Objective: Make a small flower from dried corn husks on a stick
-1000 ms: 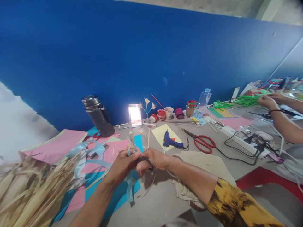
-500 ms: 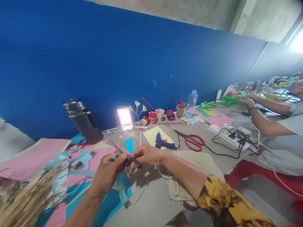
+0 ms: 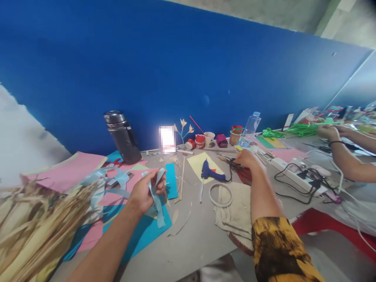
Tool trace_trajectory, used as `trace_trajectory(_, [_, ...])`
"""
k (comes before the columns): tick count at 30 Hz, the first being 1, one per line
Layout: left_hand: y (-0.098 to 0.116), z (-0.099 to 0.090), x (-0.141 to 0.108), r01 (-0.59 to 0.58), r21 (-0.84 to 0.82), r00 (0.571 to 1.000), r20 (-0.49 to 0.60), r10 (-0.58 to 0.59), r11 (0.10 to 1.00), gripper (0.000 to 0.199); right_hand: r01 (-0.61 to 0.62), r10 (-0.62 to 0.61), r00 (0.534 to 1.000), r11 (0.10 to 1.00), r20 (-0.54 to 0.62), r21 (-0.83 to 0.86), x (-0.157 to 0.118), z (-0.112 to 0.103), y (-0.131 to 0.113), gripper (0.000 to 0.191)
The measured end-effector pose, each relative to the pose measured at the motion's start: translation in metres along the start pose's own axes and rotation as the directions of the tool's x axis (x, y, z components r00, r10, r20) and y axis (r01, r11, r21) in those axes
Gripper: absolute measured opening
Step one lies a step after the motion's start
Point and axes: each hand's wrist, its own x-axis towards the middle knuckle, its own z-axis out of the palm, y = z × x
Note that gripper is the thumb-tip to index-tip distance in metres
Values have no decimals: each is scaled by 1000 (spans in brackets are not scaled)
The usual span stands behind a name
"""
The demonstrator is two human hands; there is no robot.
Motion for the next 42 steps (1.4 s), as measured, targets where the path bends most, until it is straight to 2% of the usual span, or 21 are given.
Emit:
trace_trajectory(3, [-1,0,-1,-17,-20,999,-30,17,1000,17,-71,69,996,997,64,25,2,6,9,16])
trace_trajectory(6, [0,-2,-1,7,-43,999,-50,-9,999,20,-114,112,993,992,33,56,4,6,8,10])
trace_trajectory(8, [0,-3,0,24,-55,998,-54,-27,998,19,-103,107,993,993,-54,60,4,4,-3,7])
trace_trajectory(11, [-1,-2,0,55,-68,995,-75,-61,996,18,48,-23,984,989,-175,139,-11,12,-43,18])
trace_trajectory(12, [-2,0,-1,67,-72,994,-82,-73,995,19,183,-132,973,940,-190,289,-22,19,-62,22])
trace_trajectory(13, [-4,2,-1,74,-73,993,-89,-81,995,19,258,-224,966,859,-129,442,-35,28,-82,26])
trace_trajectory(16, [-14,10,-4,47,-69,995,-88,-53,997,20,265,-484,864,673,141,691,-85,62,-137,40])
trace_trajectory(18, [-24,14,-6,2,-46,999,-53,-4,999,18,233,-603,768,575,214,784,-114,83,-161,41])
trace_trajectory(21, [-35,16,-6,-33,14,999,0,33,999,19,168,-561,805,531,196,831,-135,103,-175,41])
trace_trajectory(24, [-23,11,-3,-100,76,990,-95,107,992,20,54,-492,845,466,208,883,-131,108,-170,45])
trace_trajectory(26, [-1,3,0,-190,132,956,-203,214,973,22,17,-482,854,397,193,917,-122,106,-165,46])
trace_trajectory(28, [30,-7,4,-346,250,864,-291,411,904,25,-18,-456,875,310,166,950,-112,101,-159,45])
trace_trajectory(29, [47,-12,7,-426,342,782,-327,531,838,26,-34,-436,886,273,155,961,-108,98,-156,45])
trace_trajectory(31, [81,-21,12,-520,564,578,-320,750,641,25,-65,-419,895,216,153,974,-101,93,-152,44])
trace_trajectory(33, [111,-27,15,-466,766,460,-218,861,443,18,-105,-420,892,173,169,979,-97,88,-148,43])
trace_trajectory(35, [132,-30,13,-338,906,405,-103,909,253,19,-140,-415,891,138,186,980,-94,84,-145,44])
trace_trajectory(37, [139,-26,5,-272,957,349,4,937,97,31,-165,-415,888,117,199,979,-92,81,-144,42])
trace_trajectory(38, [136,-22,-1,-275,961,335,55,941,41,31,-172,-421,883,117,206,978,-92,80,-143,40])
trace_trajectory(40, [115,-10,-16,-342,940,366,123,922,10,20,-164,-439,874,133,206,978,-93,79,-144,37])
trace_trajectory(41, [97,-2,-23,-392,918,430,127,894,58,11,-144,-444,874,149,197,978,-94,79,-145,36])
trace_trajectory(42, [77,5,-30,-431,889,542,117,832,156,9,-117,-450,875,167,181,979,-96,79,-145,36])
